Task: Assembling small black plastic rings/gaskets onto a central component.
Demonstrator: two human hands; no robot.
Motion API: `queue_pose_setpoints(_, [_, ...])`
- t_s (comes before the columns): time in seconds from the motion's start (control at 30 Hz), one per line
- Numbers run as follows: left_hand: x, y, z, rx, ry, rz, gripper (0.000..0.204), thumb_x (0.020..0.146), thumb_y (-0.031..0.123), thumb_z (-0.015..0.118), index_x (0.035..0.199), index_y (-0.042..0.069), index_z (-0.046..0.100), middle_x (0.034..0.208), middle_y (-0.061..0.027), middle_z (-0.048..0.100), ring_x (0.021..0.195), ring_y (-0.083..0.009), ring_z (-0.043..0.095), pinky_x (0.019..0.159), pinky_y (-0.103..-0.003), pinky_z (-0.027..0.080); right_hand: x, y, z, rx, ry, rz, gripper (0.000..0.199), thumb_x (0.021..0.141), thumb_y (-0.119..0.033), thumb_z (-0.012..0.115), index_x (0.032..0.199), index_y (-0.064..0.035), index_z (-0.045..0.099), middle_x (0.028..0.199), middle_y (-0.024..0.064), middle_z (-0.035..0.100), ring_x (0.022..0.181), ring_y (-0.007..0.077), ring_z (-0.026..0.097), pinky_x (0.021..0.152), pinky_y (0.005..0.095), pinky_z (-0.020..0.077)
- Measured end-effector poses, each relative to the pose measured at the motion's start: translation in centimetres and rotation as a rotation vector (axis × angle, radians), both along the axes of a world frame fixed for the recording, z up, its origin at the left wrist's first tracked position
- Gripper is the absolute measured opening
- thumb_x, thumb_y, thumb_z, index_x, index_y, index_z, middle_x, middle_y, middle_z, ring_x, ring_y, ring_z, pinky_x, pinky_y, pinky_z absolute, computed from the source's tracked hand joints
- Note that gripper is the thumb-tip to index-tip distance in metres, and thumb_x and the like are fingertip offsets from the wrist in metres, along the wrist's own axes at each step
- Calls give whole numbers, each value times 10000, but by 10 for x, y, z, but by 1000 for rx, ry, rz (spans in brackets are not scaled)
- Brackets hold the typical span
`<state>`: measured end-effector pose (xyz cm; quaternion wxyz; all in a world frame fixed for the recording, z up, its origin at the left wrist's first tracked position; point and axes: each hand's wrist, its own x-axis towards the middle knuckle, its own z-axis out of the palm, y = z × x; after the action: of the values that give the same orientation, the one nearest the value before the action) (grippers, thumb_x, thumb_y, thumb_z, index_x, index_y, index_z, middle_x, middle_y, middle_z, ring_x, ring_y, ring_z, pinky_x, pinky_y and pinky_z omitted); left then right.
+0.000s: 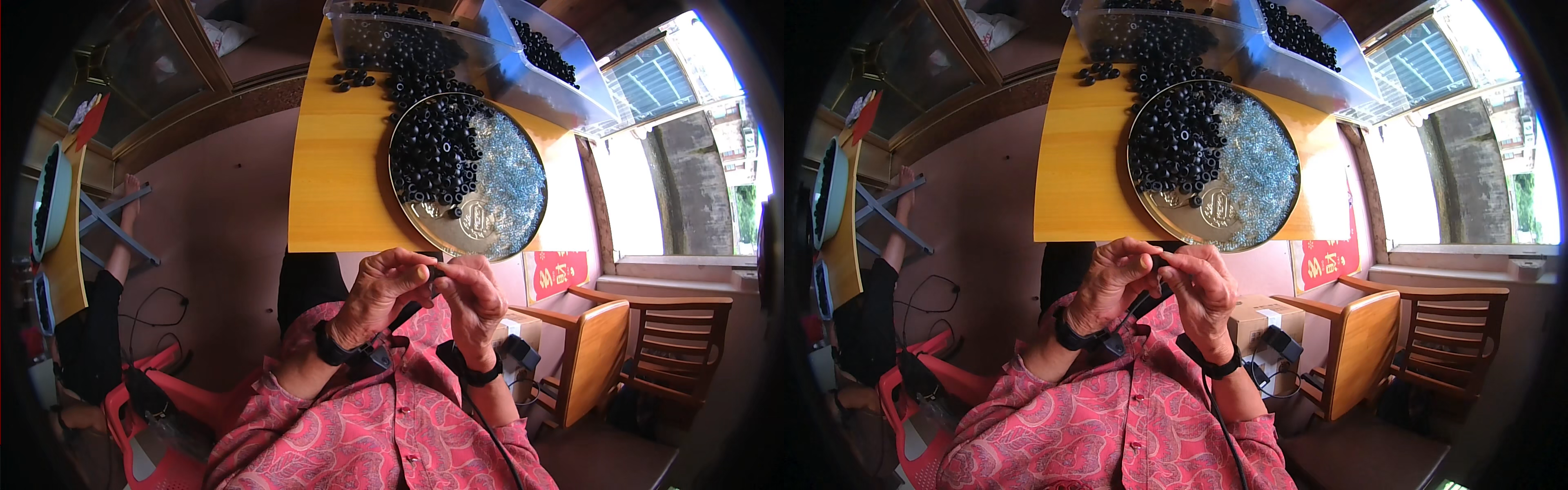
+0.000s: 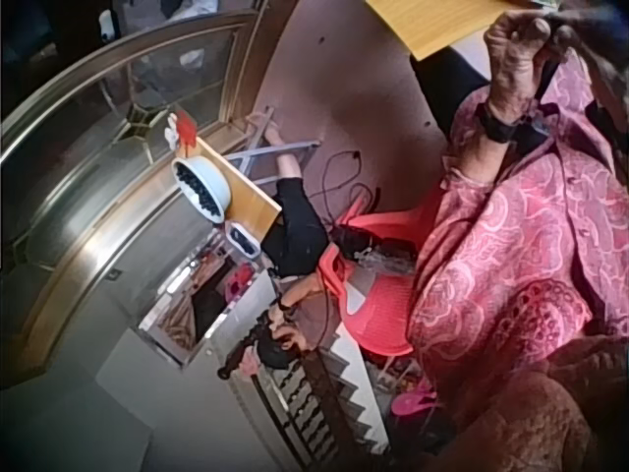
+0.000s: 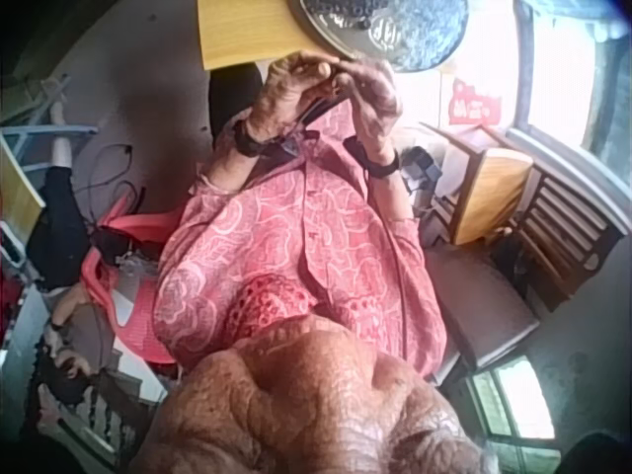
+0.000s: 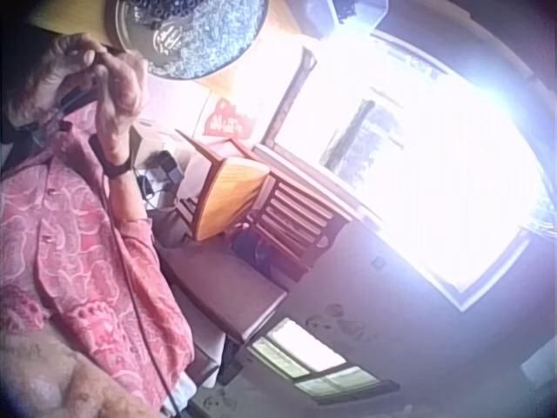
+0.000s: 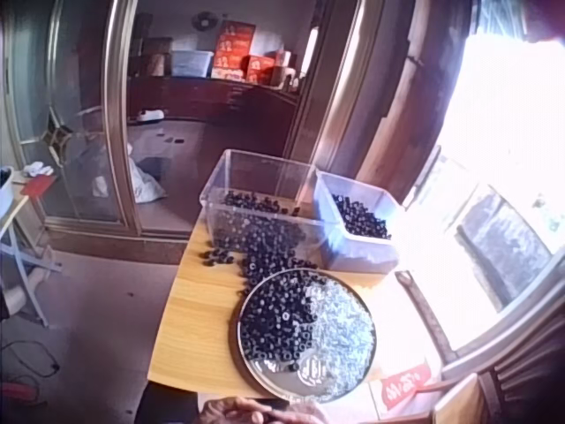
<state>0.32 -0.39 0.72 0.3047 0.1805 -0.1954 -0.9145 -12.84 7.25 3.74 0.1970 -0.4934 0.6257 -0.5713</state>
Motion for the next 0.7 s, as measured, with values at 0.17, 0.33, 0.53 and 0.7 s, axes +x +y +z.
queue_pose_setpoints(0.17, [5,0,3,-70,-101,-2,169,883,92,656,1028,5,660,859,-112,686,704,-181,686,685,-308,601,-1,3,0,9,-56,36,221,737,26,746,945,-28,693,849,77,624,750,160,591,617,252,452])
queue_pose_setpoints(0.33, [10,-2,10,-158,-230,-27,177,903,85,634,1032,-35,652,860,-125,698,733,-190,699,693,-291,598,-8,0,7,39,74,121,220,734,46,735,936,-27,690,847,79,624,725,165,618,597,263,484])
queue_pose_setpoints(0.53, [13,1,15,-222,-327,-79,201,923,97,611,1057,-47,652,863,-120,700,744,-190,701,690,-281,595,-11,1,19,120,232,213,214,731,48,723,924,-27,669,838,85,612,694,186,637,573,284,512])
queue_pose_setpoints(0.7, [14,2,26,-246,-403,-92,267,908,158,649,1071,-55,646,870,-121,699,726,-161,694,670,-255,586,-8,4,20,153,310,224,192,746,39,707,916,-18,638,835,103,603,687,230,632,560,316,517])
